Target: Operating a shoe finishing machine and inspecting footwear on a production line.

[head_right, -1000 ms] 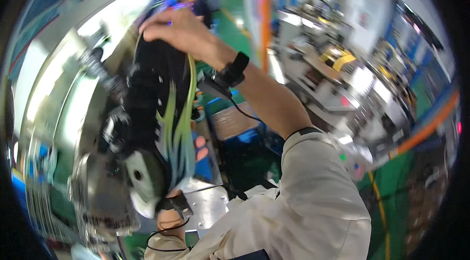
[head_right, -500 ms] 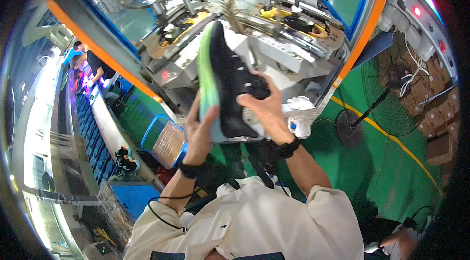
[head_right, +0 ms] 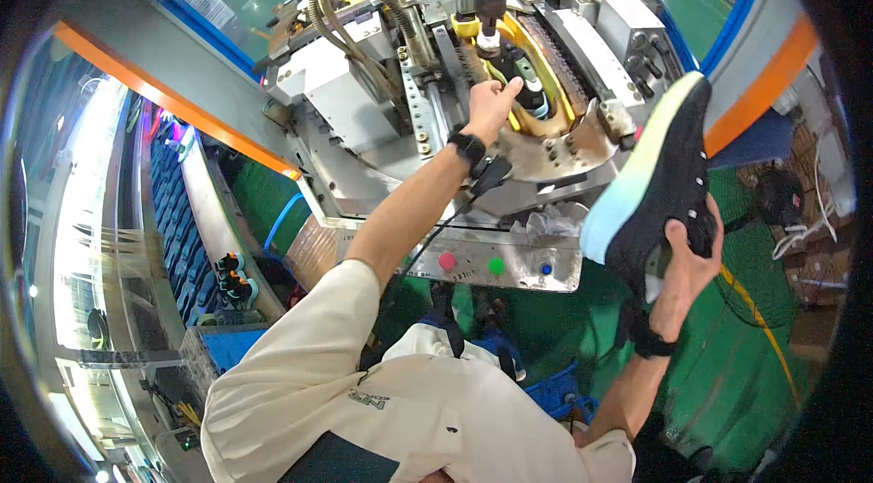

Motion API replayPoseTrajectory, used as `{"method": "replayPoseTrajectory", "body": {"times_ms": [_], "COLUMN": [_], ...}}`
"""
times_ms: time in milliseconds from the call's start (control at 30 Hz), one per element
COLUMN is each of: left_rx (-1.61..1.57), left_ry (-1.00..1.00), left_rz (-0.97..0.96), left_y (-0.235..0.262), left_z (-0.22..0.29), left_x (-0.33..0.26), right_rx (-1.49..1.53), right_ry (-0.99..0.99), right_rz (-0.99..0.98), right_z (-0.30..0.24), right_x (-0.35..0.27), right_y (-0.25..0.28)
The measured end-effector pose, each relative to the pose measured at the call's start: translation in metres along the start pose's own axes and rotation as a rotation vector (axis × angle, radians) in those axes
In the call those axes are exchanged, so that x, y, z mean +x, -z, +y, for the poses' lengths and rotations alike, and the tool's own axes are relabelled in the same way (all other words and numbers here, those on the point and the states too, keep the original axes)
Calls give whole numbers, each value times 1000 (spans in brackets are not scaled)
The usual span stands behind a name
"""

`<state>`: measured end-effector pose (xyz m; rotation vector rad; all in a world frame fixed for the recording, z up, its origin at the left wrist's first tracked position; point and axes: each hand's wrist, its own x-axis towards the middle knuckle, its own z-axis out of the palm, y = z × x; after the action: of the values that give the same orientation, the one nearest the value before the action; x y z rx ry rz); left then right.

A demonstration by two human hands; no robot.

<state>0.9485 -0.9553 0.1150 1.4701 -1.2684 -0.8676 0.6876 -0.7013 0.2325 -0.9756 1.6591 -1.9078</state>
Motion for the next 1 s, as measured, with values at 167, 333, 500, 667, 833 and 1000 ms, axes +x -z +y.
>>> {"method": "replayPoseTrajectory", "body": {"times_ms": [167,333,500,667,833,1000], "left_rx": [358,435,-648,-790,-414,-529], "left_ry": [152,123,457,616,438,488], "left_rz": [-15,131,-111,-213,-151,149], "left_y": [1,54,172,273,391,471], "left_z": [-8,-27,-40,17,45,53], "left_x": [35,49,40,-53,-151,-218], "right_rx": [-165,-294,-544,-1021,-1089,-1135], "right_ry": [12,117,203,131,155,240], "right_rz": [44,-59,-359,-732,-819,-718], "right_z": [-15,-19,-54,-34,42,104], "right_x": [2,40,108,145,92,27], "right_y": [-7,-51,-189,-344,-471,-499]}}
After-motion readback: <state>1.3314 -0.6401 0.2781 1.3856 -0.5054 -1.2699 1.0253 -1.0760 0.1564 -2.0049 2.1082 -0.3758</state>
